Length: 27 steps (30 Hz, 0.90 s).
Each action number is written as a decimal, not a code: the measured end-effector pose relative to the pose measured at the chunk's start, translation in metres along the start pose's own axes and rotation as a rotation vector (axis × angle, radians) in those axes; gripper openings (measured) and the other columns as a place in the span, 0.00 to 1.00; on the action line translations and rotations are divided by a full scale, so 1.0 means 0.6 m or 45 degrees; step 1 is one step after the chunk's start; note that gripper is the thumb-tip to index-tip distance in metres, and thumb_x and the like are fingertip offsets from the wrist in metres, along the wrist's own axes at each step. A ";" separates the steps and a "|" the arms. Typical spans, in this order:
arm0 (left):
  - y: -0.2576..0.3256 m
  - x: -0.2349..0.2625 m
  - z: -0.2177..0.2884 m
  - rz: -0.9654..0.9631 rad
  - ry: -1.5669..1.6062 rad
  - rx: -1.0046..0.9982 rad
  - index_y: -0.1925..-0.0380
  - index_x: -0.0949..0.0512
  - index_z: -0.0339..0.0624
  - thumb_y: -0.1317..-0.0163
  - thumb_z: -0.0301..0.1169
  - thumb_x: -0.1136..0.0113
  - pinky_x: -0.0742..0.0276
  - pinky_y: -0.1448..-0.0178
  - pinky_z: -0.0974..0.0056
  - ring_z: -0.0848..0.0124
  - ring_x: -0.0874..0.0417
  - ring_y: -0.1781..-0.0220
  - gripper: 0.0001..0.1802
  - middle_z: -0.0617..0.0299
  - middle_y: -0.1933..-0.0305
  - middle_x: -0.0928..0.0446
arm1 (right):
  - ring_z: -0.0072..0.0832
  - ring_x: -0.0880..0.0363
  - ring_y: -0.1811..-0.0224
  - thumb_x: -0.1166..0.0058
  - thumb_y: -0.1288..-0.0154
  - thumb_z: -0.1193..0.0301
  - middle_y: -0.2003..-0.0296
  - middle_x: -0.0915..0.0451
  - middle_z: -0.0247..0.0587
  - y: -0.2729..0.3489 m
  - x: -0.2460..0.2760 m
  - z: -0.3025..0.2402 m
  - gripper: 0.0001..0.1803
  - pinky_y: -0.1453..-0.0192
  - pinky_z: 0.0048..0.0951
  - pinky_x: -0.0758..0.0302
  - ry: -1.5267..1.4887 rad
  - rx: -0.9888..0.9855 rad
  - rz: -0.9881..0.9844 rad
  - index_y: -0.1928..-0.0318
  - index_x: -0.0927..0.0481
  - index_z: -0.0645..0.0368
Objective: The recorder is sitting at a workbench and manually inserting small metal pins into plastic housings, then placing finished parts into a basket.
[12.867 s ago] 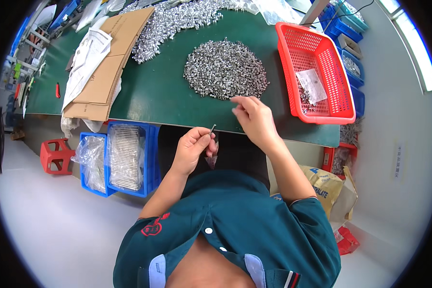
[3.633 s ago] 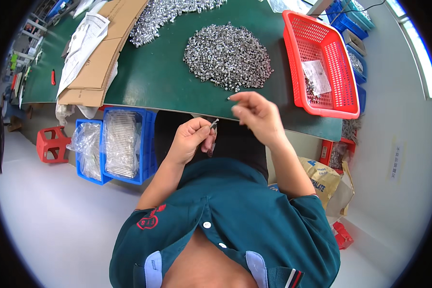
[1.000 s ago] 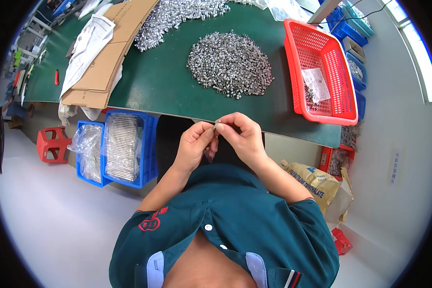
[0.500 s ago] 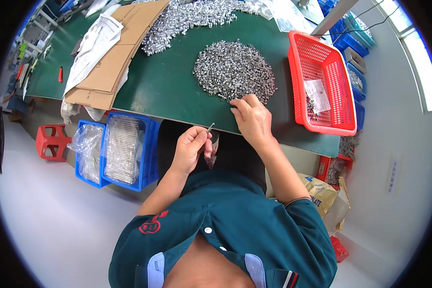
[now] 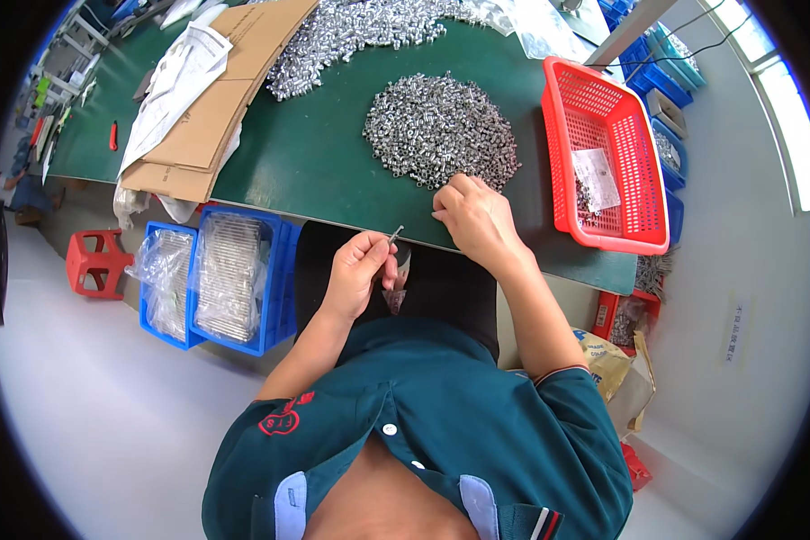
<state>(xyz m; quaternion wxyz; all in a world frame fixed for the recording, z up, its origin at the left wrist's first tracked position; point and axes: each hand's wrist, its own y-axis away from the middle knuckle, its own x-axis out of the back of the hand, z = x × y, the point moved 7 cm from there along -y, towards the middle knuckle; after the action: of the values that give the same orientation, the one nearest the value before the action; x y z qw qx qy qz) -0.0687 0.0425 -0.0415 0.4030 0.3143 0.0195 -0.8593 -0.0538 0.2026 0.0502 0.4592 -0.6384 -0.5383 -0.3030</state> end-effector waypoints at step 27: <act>0.010 -0.026 0.039 -0.014 -0.717 -0.347 0.68 0.24 0.36 0.35 0.27 0.48 0.30 0.76 0.75 0.80 0.26 0.80 0.06 0.65 0.81 0.25 | 0.20 0.26 0.77 0.49 0.36 0.73 0.74 0.24 0.36 0.086 -0.100 -0.016 0.05 0.76 0.22 0.27 -2.329 -1.027 -0.519 0.66 0.27 0.62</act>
<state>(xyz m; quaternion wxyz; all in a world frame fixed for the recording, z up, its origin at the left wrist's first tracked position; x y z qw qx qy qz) -0.0693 0.0425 -0.0128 0.4264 0.0068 0.0238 -0.9042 -0.0173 0.1695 -0.0126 -0.4377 -0.6287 -0.6390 0.0698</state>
